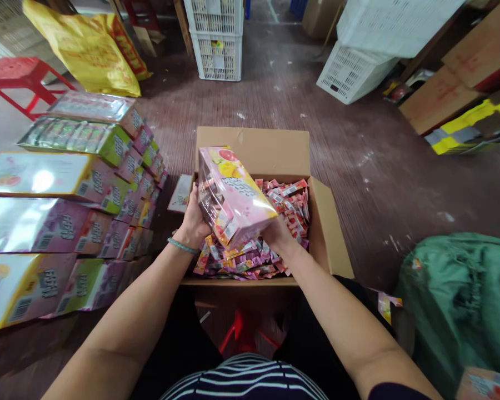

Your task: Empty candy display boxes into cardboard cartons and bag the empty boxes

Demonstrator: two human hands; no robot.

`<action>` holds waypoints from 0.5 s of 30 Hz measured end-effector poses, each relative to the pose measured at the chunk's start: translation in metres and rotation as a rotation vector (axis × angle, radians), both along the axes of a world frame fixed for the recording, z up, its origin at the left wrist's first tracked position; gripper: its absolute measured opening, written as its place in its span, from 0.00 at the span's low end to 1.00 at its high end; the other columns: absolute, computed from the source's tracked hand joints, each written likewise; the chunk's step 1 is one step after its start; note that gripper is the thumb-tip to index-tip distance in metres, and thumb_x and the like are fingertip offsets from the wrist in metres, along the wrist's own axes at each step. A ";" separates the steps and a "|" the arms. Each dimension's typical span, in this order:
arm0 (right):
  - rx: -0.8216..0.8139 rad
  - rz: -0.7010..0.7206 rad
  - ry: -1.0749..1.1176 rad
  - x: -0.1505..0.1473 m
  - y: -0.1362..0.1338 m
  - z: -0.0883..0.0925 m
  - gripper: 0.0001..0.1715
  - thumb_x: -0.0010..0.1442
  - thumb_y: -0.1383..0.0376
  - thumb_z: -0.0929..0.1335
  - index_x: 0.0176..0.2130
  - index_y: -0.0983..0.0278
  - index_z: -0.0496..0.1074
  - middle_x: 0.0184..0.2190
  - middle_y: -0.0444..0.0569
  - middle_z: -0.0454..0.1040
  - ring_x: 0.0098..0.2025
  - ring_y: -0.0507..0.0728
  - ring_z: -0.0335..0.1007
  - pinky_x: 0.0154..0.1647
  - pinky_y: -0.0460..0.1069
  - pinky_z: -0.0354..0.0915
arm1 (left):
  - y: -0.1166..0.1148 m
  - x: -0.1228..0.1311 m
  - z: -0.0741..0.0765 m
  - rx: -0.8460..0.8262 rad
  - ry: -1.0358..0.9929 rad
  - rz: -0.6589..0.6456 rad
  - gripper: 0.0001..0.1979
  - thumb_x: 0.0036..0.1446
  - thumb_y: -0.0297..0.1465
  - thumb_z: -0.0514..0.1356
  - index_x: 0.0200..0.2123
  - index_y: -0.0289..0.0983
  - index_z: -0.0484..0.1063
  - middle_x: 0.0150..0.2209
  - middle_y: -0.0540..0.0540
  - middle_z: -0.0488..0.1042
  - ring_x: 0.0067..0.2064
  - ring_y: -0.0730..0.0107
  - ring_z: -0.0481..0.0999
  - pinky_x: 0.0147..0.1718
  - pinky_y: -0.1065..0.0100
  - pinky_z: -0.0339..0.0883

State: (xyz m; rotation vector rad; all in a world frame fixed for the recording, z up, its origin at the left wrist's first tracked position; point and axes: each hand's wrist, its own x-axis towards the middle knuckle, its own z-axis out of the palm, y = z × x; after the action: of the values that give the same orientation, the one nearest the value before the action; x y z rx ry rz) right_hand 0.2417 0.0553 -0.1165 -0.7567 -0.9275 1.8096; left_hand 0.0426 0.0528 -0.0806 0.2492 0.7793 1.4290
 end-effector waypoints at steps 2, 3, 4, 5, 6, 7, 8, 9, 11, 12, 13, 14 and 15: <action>0.077 -0.010 -0.003 0.003 -0.012 0.005 0.40 0.54 0.31 0.71 0.52 0.54 0.75 0.54 0.49 0.78 0.64 0.66 0.69 0.60 0.62 0.72 | 0.001 0.002 0.001 0.003 -0.009 0.114 0.35 0.66 0.59 0.50 0.56 0.37 0.76 0.33 0.41 0.82 0.36 0.55 0.83 0.38 0.59 0.78; 0.133 -0.027 -0.012 0.004 -0.018 0.006 0.44 0.52 0.29 0.71 0.54 0.54 0.74 0.56 0.50 0.77 0.65 0.67 0.67 0.62 0.62 0.71 | 0.000 0.005 0.001 0.001 -0.006 0.160 0.36 0.66 0.60 0.48 0.55 0.37 0.76 0.33 0.41 0.82 0.35 0.57 0.83 0.36 0.60 0.78; 0.200 -0.065 -0.036 0.004 -0.023 0.007 0.47 0.49 0.29 0.73 0.57 0.53 0.72 0.58 0.50 0.75 0.67 0.66 0.65 0.65 0.62 0.68 | -0.001 0.010 0.001 0.005 0.000 0.179 0.37 0.66 0.61 0.47 0.55 0.37 0.76 0.32 0.41 0.82 0.34 0.58 0.82 0.35 0.62 0.77; 0.263 -0.137 -0.084 0.004 -0.026 0.007 0.49 0.47 0.33 0.77 0.58 0.53 0.70 0.59 0.50 0.75 0.67 0.66 0.65 0.68 0.61 0.65 | -0.002 0.015 0.001 0.013 0.011 0.174 0.39 0.65 0.63 0.47 0.54 0.37 0.76 0.32 0.41 0.81 0.33 0.59 0.82 0.35 0.63 0.77; 0.307 -0.227 -0.143 0.005 -0.028 0.008 0.50 0.45 0.39 0.81 0.59 0.54 0.69 0.59 0.50 0.74 0.67 0.64 0.65 0.70 0.61 0.63 | -0.003 0.019 0.001 0.027 0.031 0.147 0.39 0.64 0.63 0.48 0.54 0.37 0.76 0.32 0.41 0.81 0.33 0.60 0.82 0.35 0.63 0.77; 0.326 -0.312 -0.199 0.006 -0.028 0.009 0.49 0.44 0.46 0.83 0.59 0.55 0.69 0.58 0.50 0.75 0.65 0.63 0.66 0.71 0.60 0.61 | -0.005 0.023 0.000 0.045 0.058 0.110 0.39 0.64 0.64 0.49 0.54 0.37 0.76 0.32 0.42 0.81 0.34 0.60 0.82 0.36 0.63 0.77; 0.322 -0.379 -0.234 0.008 -0.026 0.011 0.47 0.45 0.51 0.83 0.59 0.56 0.69 0.56 0.49 0.76 0.63 0.63 0.69 0.71 0.61 0.61 | -0.006 0.024 0.000 0.061 0.093 0.073 0.39 0.63 0.65 0.50 0.55 0.38 0.76 0.32 0.42 0.81 0.35 0.60 0.82 0.38 0.63 0.77; 0.309 -0.423 -0.241 0.012 -0.023 0.014 0.42 0.47 0.55 0.83 0.58 0.57 0.70 0.54 0.49 0.77 0.61 0.62 0.71 0.70 0.61 0.63 | -0.006 0.022 -0.001 0.069 0.133 0.043 0.39 0.62 0.65 0.50 0.55 0.39 0.76 0.34 0.42 0.82 0.37 0.59 0.83 0.40 0.62 0.77; 0.320 -0.439 -0.186 0.024 -0.015 0.021 0.35 0.50 0.59 0.81 0.55 0.58 0.72 0.51 0.47 0.79 0.57 0.63 0.75 0.67 0.62 0.67 | -0.007 0.014 0.000 0.046 0.211 0.021 0.42 0.60 0.68 0.49 0.56 0.40 0.76 0.37 0.41 0.83 0.42 0.55 0.83 0.43 0.58 0.78; 0.350 -0.418 -0.159 0.031 -0.012 0.024 0.33 0.51 0.60 0.80 0.55 0.58 0.73 0.51 0.47 0.79 0.57 0.63 0.75 0.66 0.61 0.69 | -0.006 0.008 0.001 0.035 0.242 0.029 0.44 0.59 0.68 0.47 0.56 0.40 0.76 0.39 0.40 0.83 0.45 0.52 0.83 0.45 0.57 0.78; 0.382 -0.391 -0.145 0.039 -0.008 0.027 0.33 0.51 0.61 0.80 0.55 0.58 0.73 0.51 0.47 0.79 0.57 0.63 0.75 0.65 0.61 0.69 | -0.006 0.004 0.003 0.036 0.265 0.046 0.44 0.59 0.69 0.46 0.56 0.40 0.76 0.41 0.39 0.83 0.48 0.50 0.83 0.46 0.55 0.78; 0.412 -0.367 -0.138 0.046 -0.005 0.029 0.34 0.50 0.63 0.80 0.56 0.57 0.73 0.53 0.47 0.79 0.59 0.64 0.74 0.66 0.60 0.69 | -0.006 0.001 0.005 0.055 0.281 0.066 0.44 0.59 0.68 0.47 0.56 0.40 0.76 0.43 0.38 0.83 0.50 0.48 0.82 0.48 0.54 0.78; 0.431 -0.346 -0.135 0.054 -0.002 0.030 0.36 0.49 0.63 0.80 0.57 0.56 0.73 0.55 0.47 0.78 0.61 0.64 0.73 0.66 0.60 0.69 | -0.006 0.000 0.008 0.089 0.291 0.083 0.43 0.59 0.67 0.49 0.58 0.40 0.76 0.46 0.39 0.83 0.53 0.47 0.81 0.49 0.54 0.77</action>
State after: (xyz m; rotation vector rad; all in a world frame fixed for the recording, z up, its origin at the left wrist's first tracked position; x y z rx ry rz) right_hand 0.2952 0.0530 -0.0865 -0.7149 -1.1476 1.2146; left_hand 0.0424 0.0465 -0.0723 0.5066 0.9717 1.5276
